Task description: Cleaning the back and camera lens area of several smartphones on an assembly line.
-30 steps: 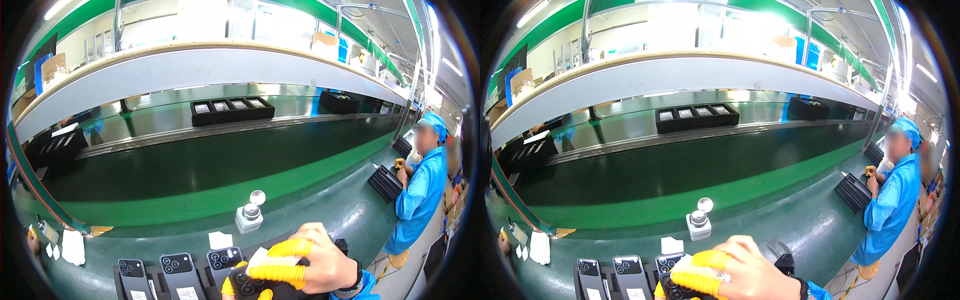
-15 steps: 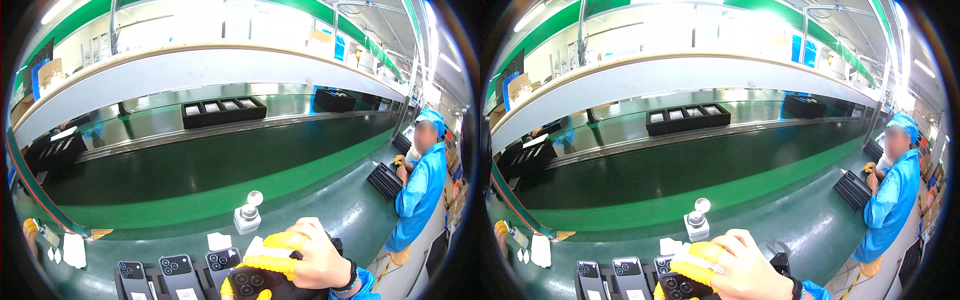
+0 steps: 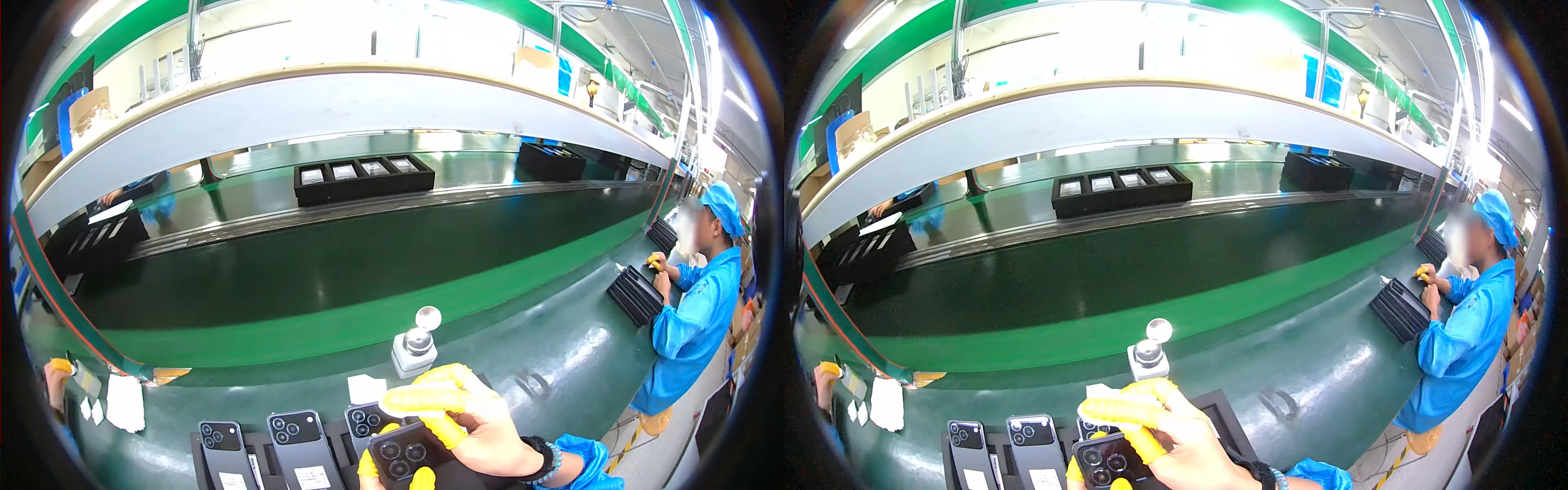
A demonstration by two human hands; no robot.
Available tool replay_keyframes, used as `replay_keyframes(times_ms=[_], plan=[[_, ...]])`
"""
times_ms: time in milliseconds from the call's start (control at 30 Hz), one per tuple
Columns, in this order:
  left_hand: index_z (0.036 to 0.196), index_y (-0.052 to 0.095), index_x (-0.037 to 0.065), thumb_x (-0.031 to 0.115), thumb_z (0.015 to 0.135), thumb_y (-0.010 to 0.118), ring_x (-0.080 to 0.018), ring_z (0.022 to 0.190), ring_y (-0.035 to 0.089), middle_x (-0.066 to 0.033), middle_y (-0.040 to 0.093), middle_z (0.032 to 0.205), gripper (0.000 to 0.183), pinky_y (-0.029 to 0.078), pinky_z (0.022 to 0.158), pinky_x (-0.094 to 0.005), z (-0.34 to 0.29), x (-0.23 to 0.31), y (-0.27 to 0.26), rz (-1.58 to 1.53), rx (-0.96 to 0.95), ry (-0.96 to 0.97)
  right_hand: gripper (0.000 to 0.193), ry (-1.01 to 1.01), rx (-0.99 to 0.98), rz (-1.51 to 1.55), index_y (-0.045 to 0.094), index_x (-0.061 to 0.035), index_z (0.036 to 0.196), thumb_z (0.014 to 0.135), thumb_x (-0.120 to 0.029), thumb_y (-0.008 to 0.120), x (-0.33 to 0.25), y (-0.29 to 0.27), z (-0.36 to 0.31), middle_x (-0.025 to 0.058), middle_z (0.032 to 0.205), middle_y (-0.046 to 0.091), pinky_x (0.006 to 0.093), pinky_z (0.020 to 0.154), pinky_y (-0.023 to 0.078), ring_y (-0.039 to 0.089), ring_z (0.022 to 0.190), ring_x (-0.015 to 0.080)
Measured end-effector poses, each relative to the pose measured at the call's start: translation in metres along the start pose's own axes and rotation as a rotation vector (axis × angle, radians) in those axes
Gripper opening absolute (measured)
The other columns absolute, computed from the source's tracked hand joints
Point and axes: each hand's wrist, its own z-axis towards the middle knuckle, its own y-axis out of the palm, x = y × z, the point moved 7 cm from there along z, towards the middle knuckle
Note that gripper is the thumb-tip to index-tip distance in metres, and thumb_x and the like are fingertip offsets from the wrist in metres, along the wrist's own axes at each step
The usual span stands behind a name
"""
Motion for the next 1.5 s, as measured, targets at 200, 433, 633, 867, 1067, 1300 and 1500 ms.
replay_keyframes(times_ms=[200, 433, 633, 867, 1067, 1300, 1500], plan=[[0.111, 0.052, 0.000, 0.023, 0.094, 0.046, -0.0114, 0.094, 0.050, -0.0043, 0.057, 0.102, 0.030, 0.039, 0.084, -0.0248, 0.001, -0.009, -0.016, -0.160, 0.050, -0.067, 0.032, -0.223, -0.054, -0.011, 0.065, -0.0098, 0.101, 0.073, 0.004, 0.057, -0.022, 0.008, -0.008, 0.0076, 0.099, 0.057, 0.0343, 0.083, 0.042, 0.053, 0.092, 0.0240], [0.104, 0.053, -0.001, 0.028, 0.096, 0.041, -0.0095, 0.082, 0.048, -0.0023, 0.057, 0.091, 0.032, 0.040, 0.073, -0.0231, -0.002, -0.012, -0.020, -0.004, 0.076, -0.041, 0.028, -0.156, -0.058, -0.039, 0.066, -0.0085, 0.100, 0.077, 0.005, 0.057, -0.025, 0.008, -0.007, 0.0095, 0.097, 0.058, 0.0320, 0.081, 0.044, 0.055, 0.091, 0.0243], [0.110, 0.051, -0.002, 0.030, 0.096, 0.040, -0.0120, 0.091, 0.048, -0.0060, 0.056, 0.101, 0.036, 0.039, 0.080, -0.0250, -0.002, -0.015, -0.019, -0.133, 0.082, -0.078, 0.025, -0.037, -0.115, -0.016, 0.065, -0.0052, 0.103, 0.081, 0.003, 0.056, -0.006, 0.014, -0.006, 0.0088, 0.101, 0.059, 0.0286, 0.080, 0.046, 0.053, 0.093, 0.0188], [0.112, 0.050, -0.002, 0.029, 0.095, 0.041, -0.0132, 0.095, 0.048, -0.0068, 0.055, 0.104, 0.036, 0.038, 0.083, -0.0259, -0.002, -0.009, -0.015, -0.133, 0.041, -0.041, 0.023, 0.017, -0.063, 0.110, 0.064, -0.0033, 0.104, 0.083, 0.002, 0.055, -0.003, 0.011, -0.005, 0.0085, 0.101, 0.059, 0.0280, 0.081, 0.045, 0.052, 0.094, 0.0187], [0.114, 0.049, -0.002, 0.028, 0.094, 0.043, -0.0142, 0.098, 0.048, -0.0074, 0.054, 0.107, 0.036, 0.038, 0.086, -0.0267, 0.000, -0.008, -0.015, -0.160, 0.025, -0.025, 0.023, 0.000, -0.046, 0.062, 0.064, -0.0031, 0.103, 0.083, 0.002, 0.056, -0.005, 0.011, -0.005, 0.0088, 0.102, 0.059, 0.0280, 0.081, 0.045, 0.052, 0.094, 0.0190], [0.116, 0.047, -0.002, 0.027, 0.093, 0.045, -0.0154, 0.102, 0.048, -0.0082, 0.053, 0.110, 0.037, 0.037, 0.089, -0.0277, 0.002, -0.003, -0.014, -0.219, -0.017, 0.007, 0.021, 0.007, -0.006, -0.007, 0.065, -0.0025, 0.101, 0.082, 0.002, 0.056, -0.010, 0.007, -0.007, 0.0088, 0.101, 0.060, 0.0278, 0.081, 0.046, 0.053, 0.094, 0.0188], [0.130, 0.030, -0.001, 0.008, 0.079, 0.064, -0.0202, 0.112, 0.044, -0.0122, 0.044, 0.121, 0.062, 0.033, 0.096, -0.0312, 0.002, 0.004, -0.003, 0.033, -0.124, 0.114, 0.024, 0.060, 0.208, 0.169, 0.067, -0.0063, 0.099, 0.080, 0.004, 0.056, 0.003, -0.002, -0.010, 0.0088, 0.102, 0.059, 0.0285, 0.079, 0.046, 0.054, 0.094, 0.0201]])
